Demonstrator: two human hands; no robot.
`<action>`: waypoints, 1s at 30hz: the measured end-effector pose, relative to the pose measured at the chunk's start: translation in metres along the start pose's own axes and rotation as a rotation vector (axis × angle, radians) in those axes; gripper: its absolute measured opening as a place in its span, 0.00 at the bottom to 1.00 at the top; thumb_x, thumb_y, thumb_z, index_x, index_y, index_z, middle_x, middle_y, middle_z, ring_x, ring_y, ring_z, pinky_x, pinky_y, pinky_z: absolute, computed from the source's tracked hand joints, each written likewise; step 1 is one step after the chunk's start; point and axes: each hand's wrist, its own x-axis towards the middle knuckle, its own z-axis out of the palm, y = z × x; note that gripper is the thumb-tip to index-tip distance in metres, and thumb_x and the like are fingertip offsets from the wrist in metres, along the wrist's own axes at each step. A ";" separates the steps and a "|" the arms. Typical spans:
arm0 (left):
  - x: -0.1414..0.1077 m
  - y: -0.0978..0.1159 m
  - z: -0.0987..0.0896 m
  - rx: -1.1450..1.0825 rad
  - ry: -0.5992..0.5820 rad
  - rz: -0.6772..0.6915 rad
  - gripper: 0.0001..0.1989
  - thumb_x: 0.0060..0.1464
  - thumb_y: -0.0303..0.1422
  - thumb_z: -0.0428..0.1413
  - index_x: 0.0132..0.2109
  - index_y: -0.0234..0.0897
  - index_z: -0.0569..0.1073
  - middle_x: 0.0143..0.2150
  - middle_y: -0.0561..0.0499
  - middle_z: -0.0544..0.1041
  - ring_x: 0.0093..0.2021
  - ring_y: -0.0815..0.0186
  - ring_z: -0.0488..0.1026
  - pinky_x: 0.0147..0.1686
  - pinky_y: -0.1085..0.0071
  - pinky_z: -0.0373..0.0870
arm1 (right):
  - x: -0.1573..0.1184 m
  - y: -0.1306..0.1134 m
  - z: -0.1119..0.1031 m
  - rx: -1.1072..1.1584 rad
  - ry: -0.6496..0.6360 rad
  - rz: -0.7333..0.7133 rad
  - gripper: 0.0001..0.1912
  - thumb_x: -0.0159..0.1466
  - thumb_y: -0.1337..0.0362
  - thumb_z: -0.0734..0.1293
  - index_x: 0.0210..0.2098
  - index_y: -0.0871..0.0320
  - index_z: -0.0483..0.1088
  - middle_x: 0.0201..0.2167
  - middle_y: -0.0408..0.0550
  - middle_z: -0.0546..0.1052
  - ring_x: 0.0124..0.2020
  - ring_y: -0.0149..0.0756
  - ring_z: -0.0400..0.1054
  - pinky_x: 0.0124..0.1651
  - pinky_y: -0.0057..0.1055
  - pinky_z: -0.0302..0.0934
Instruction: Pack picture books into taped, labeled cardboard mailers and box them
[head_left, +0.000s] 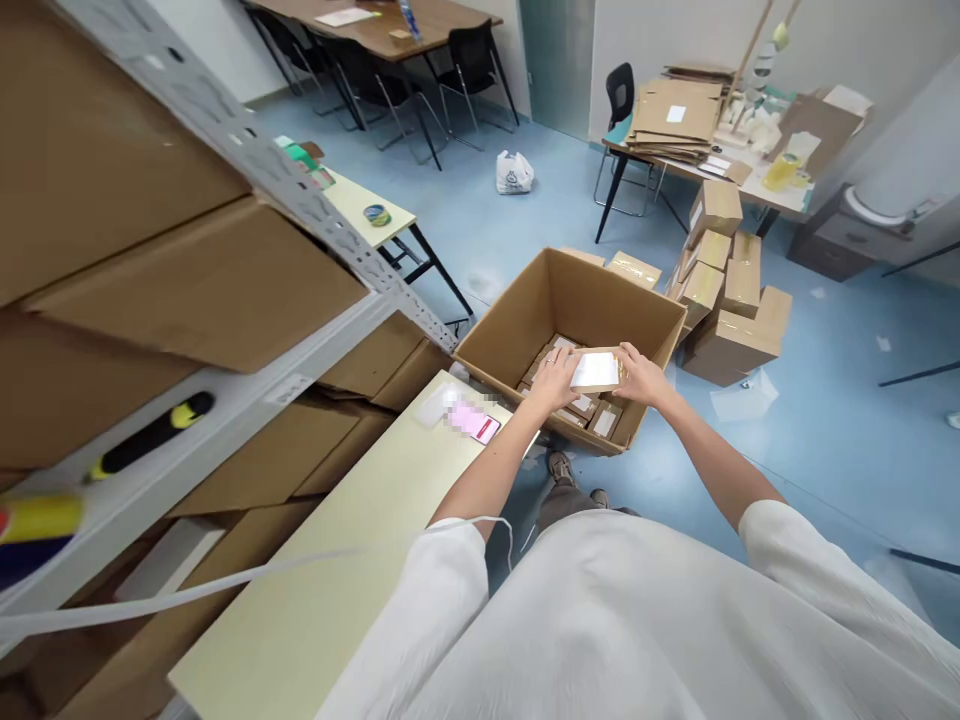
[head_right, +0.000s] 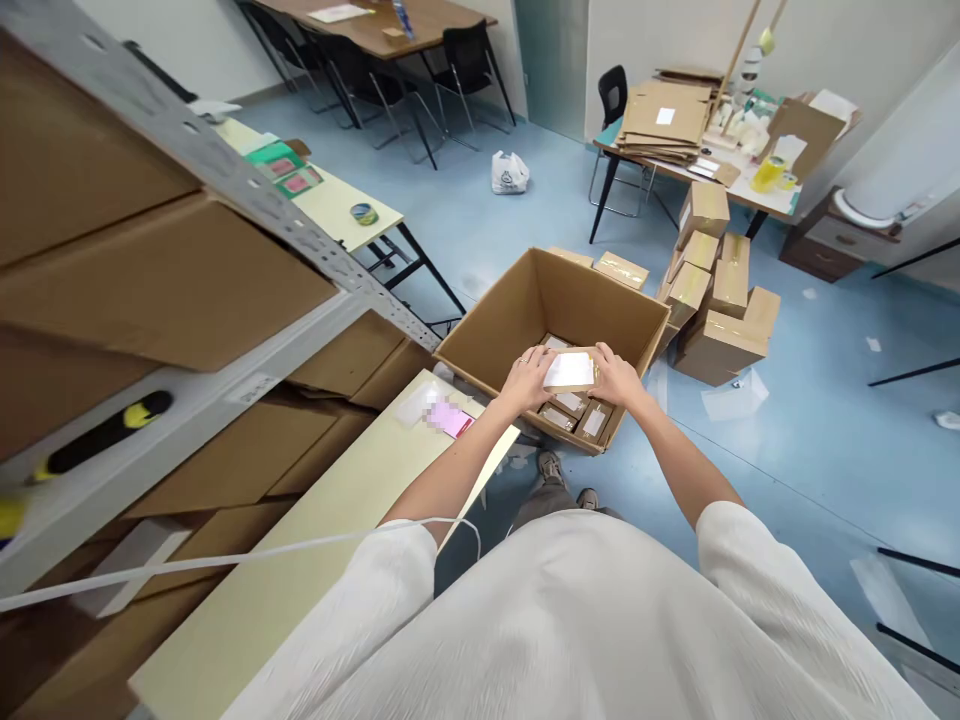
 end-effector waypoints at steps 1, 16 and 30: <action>0.010 -0.005 0.005 -0.006 -0.029 0.023 0.54 0.49 0.37 0.75 0.77 0.44 0.59 0.79 0.36 0.60 0.78 0.41 0.55 0.75 0.48 0.59 | 0.004 0.003 0.004 -0.001 -0.014 0.024 0.54 0.61 0.53 0.81 0.78 0.52 0.55 0.80 0.61 0.54 0.66 0.58 0.69 0.64 0.46 0.67; 0.108 -0.075 0.112 -0.126 -0.390 0.209 0.50 0.48 0.31 0.74 0.74 0.42 0.62 0.78 0.34 0.61 0.79 0.41 0.56 0.75 0.48 0.59 | 0.078 0.023 0.113 -0.044 -0.259 0.212 0.52 0.59 0.49 0.80 0.75 0.58 0.58 0.76 0.68 0.60 0.76 0.65 0.52 0.77 0.58 0.43; 0.179 -0.154 0.259 -0.324 -0.500 -0.272 0.38 0.68 0.28 0.54 0.81 0.41 0.53 0.81 0.34 0.57 0.80 0.44 0.55 0.76 0.45 0.57 | 0.195 0.137 0.260 -0.106 -0.462 0.660 0.44 0.60 0.54 0.79 0.70 0.56 0.62 0.69 0.69 0.64 0.67 0.62 0.58 0.68 0.56 0.53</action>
